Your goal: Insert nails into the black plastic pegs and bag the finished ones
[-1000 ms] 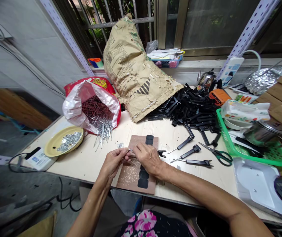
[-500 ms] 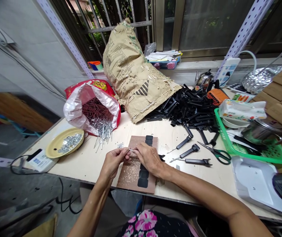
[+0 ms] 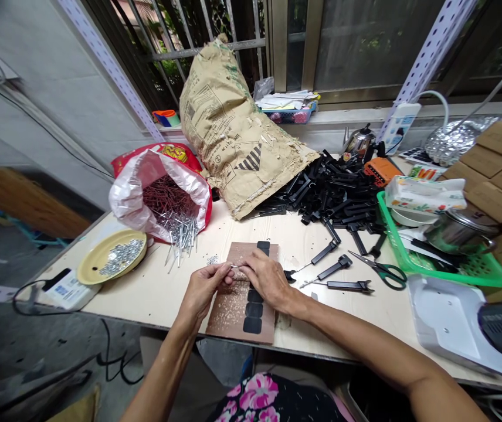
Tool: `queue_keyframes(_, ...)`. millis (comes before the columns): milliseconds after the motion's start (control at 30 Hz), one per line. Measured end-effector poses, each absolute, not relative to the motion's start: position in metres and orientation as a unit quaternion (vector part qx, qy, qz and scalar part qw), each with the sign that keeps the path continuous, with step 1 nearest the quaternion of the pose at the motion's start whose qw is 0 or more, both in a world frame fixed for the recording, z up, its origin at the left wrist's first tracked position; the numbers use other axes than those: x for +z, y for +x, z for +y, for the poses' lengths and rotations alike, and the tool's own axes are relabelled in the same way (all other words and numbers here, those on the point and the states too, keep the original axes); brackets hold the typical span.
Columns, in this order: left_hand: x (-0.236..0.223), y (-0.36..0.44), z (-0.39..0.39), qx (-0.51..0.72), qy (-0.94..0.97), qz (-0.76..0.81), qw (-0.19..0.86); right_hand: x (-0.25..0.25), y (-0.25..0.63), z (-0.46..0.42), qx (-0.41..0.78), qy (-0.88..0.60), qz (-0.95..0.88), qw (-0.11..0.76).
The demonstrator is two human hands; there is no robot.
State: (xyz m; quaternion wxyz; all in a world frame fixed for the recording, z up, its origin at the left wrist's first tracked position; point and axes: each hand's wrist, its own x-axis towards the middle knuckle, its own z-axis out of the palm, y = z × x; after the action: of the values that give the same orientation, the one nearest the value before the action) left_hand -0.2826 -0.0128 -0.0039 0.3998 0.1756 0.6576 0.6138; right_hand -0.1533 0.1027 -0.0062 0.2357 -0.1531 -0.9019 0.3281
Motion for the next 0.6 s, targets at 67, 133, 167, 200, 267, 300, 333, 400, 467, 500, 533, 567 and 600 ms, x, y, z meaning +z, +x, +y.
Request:
queue_keyframes(67, -0.003, -0.28, -0.013, 0.612, 0.172, 0.656, 0.407, -0.007, -0.147, 0.105, 0.312, -0.162, -0.907, 0.23)
queue_keyframes(133, -0.004, -0.279, -0.014, 0.611, 0.183, 0.665, 0.389, -0.008, -0.14, 0.111, 0.296, -0.168, -0.912, 0.227)
queue_keyframes(167, -0.004, -0.279, -0.015, 0.604, 0.201, 0.681, 0.362, -0.009, -0.137, 0.115, 0.285, -0.17, -0.915, 0.228)
queue_keyframes(200, -0.005, -0.28, -0.016, 0.591, 0.23, 0.702, 0.323, -0.011, -0.135, 0.122, 0.271, -0.169, -0.92, 0.229)
queue_keyframes(267, -0.01, -0.28, -0.019, 0.54, 0.306, 0.752, 0.223, -0.014, -0.133, 0.138, 0.234, -0.164, -0.93, 0.23)
queue_keyframes(300, -0.015, -0.28, -0.021, 0.507, 0.347, 0.77, 0.174, -0.016, -0.134, 0.148, 0.214, -0.163, -0.936, 0.229)
queue_keyframes(333, -0.02, -0.279, -0.022, 0.474, 0.386, 0.78, 0.134, -0.018, -0.136, 0.157, 0.196, -0.163, -0.94, 0.226)
queue_keyframes(400, -0.032, -0.277, -0.024, 0.41, 0.451, 0.787, 0.09, -0.022, -0.138, 0.172, 0.168, -0.162, -0.947, 0.22)
queue_keyframes(467, -0.046, -0.274, -0.025, 0.352, 0.5, 0.788, 0.074, -0.027, -0.138, 0.176, 0.153, -0.156, -0.953, 0.209)
queue_keyframes(500, -0.053, -0.273, -0.025, 0.327, 0.514, 0.79, 0.069, -0.03, -0.135, 0.173, 0.151, -0.142, -0.957, 0.202)
queue_keyframes(533, -0.058, -0.272, -0.026, 0.306, 0.523, 0.793, 0.062, -0.033, -0.131, 0.167, 0.153, -0.114, -0.963, 0.192)
queue_keyframes(567, -0.063, -0.271, -0.026, 0.29, 0.529, 0.796, 0.054, -0.035, -0.127, 0.16, 0.158, -0.07, -0.969, 0.179)
queue_keyframes(600, -0.067, -0.271, -0.026, 0.277, 0.534, 0.798, 0.044, -0.037, -0.122, 0.152, 0.167, -0.007, -0.973, 0.162)
